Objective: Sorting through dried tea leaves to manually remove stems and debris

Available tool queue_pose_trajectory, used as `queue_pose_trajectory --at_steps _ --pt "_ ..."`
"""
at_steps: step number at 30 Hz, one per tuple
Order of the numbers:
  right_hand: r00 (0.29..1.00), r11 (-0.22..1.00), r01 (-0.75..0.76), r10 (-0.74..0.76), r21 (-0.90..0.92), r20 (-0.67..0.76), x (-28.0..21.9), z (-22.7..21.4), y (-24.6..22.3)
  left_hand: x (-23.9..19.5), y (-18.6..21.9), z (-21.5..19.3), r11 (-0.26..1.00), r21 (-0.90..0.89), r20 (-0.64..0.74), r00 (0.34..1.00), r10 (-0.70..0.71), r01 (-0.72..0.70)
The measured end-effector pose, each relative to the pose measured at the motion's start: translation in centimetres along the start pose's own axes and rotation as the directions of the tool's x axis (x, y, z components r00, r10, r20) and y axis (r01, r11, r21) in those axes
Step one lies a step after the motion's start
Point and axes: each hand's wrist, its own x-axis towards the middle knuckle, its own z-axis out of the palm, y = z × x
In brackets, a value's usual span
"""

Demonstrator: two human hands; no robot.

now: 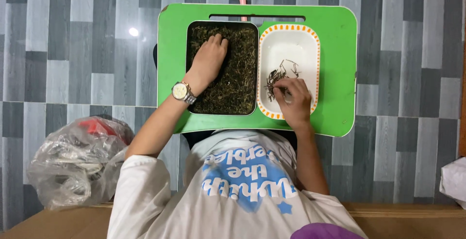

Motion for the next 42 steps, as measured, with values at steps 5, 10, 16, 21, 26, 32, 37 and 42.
queue_pose_trajectory --at_steps 5,10,16,21,26,32,37,42 --pt "1.000 1.000 -0.005 0.005 0.015 -0.002 0.2 -0.1 -0.3 -3.1 1.0 -2.3 0.999 -0.036 -0.072 0.997 0.016 -0.019" --pt "1.000 1.000 -0.009 0.009 0.021 0.017 0.0 -0.1 -0.3 -5.8 1.2 -3.1 0.956 -0.292 -0.154 0.988 -0.033 -0.014" --pt "0.997 0.999 -0.037 0.037 -0.007 0.073 0.1 -0.3 -0.3 -7.1 1.2 -3.8 0.825 -0.563 -0.169 0.970 -0.173 0.049" --pt "0.997 1.000 -0.010 0.011 -0.012 0.078 0.1 -0.3 -0.5 -6.7 0.3 -3.6 0.898 -0.424 -0.131 0.973 -0.189 0.118" --pt "0.994 0.999 -0.039 0.041 -0.029 0.100 1.3 -0.8 -3.5 -3.7 -1.5 -2.2 0.953 -0.300 -0.217 0.969 -0.115 0.046" --pt "0.993 0.998 -0.057 0.060 -0.032 0.103 1.3 -0.9 -3.6 -0.7 -1.8 -1.4 0.986 -0.168 -0.203 0.979 -0.021 -0.013" --pt "0.992 0.998 -0.053 0.057 -0.039 0.109 1.0 -0.7 -3.0 0.9 -1.7 1.9 0.999 0.028 -0.123 0.992 0.032 -0.028" --pt "0.992 0.997 -0.053 0.058 -0.048 0.109 1.1 -0.8 -3.2 1.4 -2.0 3.2 1.000 -0.003 -0.155 0.988 0.021 -0.022"
